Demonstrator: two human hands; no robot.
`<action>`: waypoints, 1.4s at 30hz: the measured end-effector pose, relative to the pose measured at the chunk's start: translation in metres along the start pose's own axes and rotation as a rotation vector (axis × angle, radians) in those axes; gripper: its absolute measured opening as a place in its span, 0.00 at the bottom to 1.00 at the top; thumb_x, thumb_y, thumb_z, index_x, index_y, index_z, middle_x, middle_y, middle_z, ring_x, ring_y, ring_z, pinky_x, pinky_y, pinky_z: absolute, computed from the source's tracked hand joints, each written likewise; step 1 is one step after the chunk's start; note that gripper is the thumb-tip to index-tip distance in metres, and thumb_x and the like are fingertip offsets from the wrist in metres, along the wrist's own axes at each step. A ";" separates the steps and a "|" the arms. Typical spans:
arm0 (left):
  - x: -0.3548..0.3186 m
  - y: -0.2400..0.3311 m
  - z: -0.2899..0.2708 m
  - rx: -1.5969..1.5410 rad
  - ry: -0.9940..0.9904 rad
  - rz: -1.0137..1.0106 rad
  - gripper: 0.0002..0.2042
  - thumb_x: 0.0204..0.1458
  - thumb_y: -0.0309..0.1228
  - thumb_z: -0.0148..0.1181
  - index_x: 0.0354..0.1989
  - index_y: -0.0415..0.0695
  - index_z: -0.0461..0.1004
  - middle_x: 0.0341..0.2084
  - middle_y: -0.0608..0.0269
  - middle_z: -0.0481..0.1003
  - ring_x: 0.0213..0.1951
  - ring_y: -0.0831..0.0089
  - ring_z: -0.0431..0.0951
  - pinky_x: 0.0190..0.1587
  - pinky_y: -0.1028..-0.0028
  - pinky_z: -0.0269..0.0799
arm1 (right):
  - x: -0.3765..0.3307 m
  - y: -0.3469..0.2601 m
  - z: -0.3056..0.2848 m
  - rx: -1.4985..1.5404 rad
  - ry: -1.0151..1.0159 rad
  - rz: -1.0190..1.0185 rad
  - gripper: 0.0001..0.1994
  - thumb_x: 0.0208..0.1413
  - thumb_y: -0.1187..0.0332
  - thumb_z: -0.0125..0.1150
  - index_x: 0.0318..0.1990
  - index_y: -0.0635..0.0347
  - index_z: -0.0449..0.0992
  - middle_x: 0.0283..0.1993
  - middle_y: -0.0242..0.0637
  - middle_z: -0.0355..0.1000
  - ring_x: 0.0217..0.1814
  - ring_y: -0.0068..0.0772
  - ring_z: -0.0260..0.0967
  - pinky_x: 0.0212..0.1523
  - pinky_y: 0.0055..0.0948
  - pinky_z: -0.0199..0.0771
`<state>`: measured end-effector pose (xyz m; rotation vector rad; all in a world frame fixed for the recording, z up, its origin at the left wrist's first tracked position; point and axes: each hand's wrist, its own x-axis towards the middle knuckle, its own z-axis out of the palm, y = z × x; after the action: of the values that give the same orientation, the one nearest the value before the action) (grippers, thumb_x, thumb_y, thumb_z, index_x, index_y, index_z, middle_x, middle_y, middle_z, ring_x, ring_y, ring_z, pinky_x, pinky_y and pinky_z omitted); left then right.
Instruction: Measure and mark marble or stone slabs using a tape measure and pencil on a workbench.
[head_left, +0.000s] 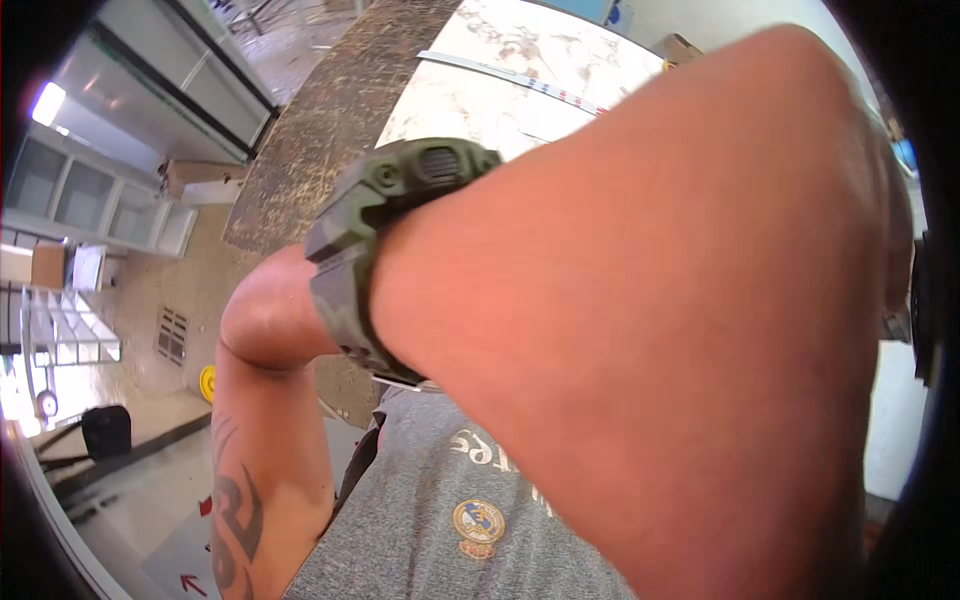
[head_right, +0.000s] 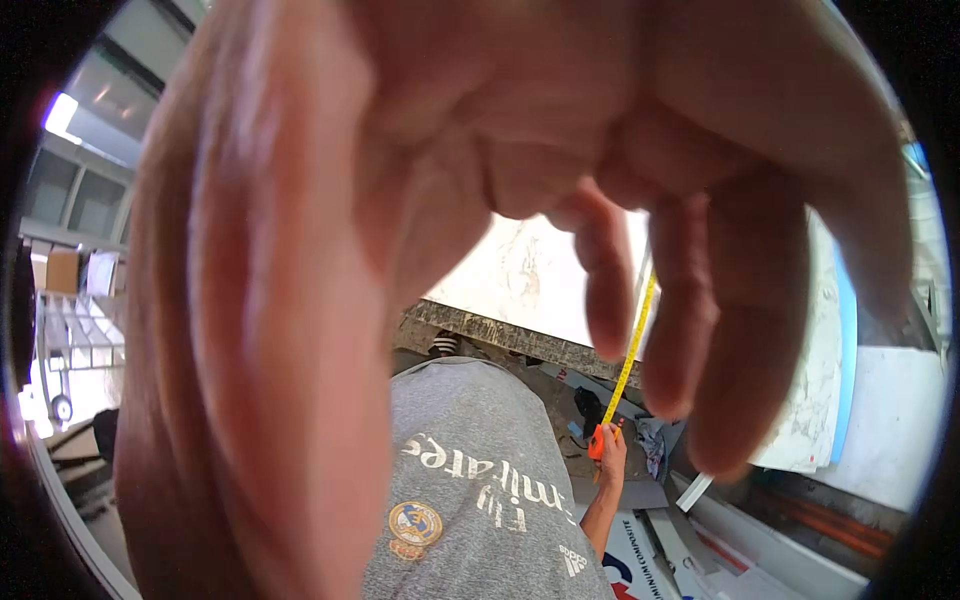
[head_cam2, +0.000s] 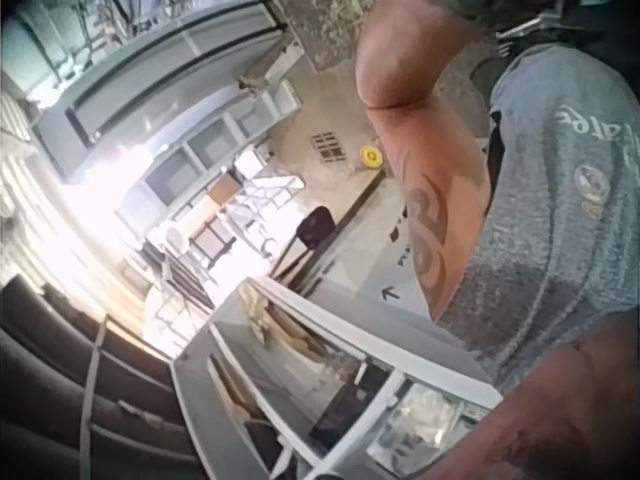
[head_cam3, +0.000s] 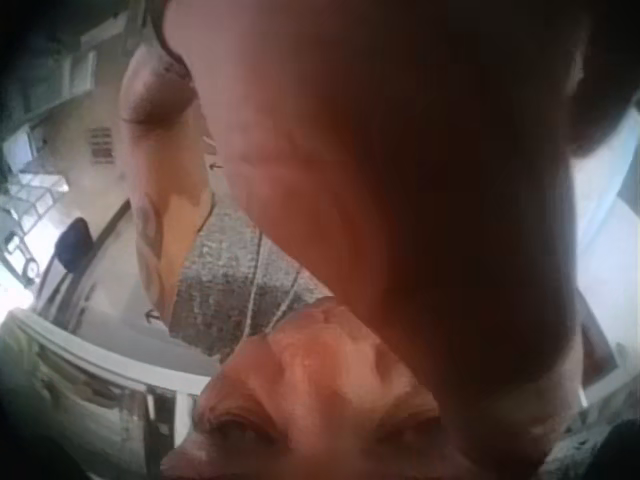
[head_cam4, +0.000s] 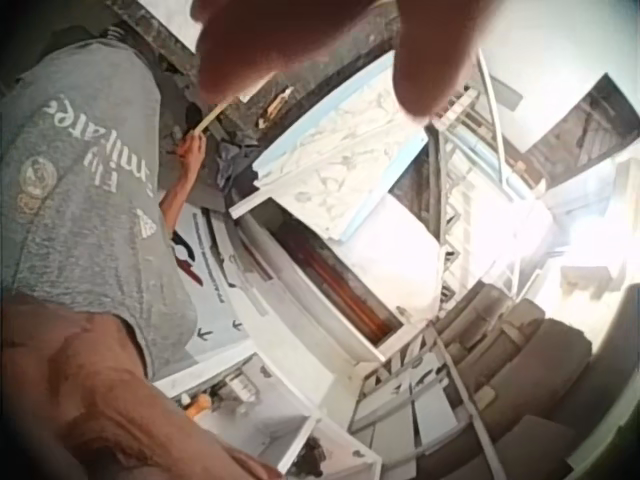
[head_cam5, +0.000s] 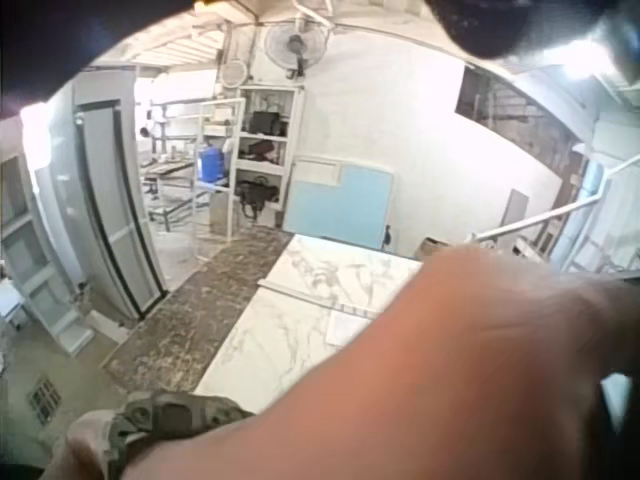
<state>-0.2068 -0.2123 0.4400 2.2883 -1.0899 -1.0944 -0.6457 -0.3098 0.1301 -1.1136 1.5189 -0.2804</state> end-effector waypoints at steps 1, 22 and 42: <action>0.003 0.003 0.004 -0.001 -0.004 -0.006 0.17 0.70 0.43 0.51 0.56 0.44 0.77 0.45 0.50 0.80 0.48 0.59 0.81 0.55 0.57 0.81 | 0.004 0.001 -0.002 -0.003 -0.002 0.006 0.13 0.67 0.55 0.60 0.52 0.48 0.78 0.31 0.27 0.74 0.21 0.17 0.64 0.18 0.16 0.53; -0.068 0.096 0.116 -0.076 0.184 0.030 0.17 0.67 0.41 0.56 0.56 0.43 0.78 0.43 0.52 0.81 0.44 0.62 0.81 0.50 0.62 0.80 | 0.065 0.045 -0.118 0.028 -0.170 0.014 0.13 0.69 0.53 0.57 0.51 0.48 0.77 0.28 0.27 0.74 0.17 0.17 0.61 0.14 0.17 0.51; -0.103 0.118 0.147 -0.142 0.351 0.186 0.18 0.64 0.39 0.60 0.57 0.43 0.78 0.41 0.53 0.82 0.39 0.65 0.81 0.45 0.66 0.79 | 0.073 0.042 -0.138 0.006 -0.218 -0.031 0.14 0.70 0.53 0.55 0.52 0.49 0.76 0.30 0.28 0.75 0.18 0.16 0.62 0.12 0.17 0.49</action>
<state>-0.4197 -0.2066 0.4698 2.1136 -1.0221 -0.6455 -0.7760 -0.3980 0.0949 -1.1263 1.3082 -0.1783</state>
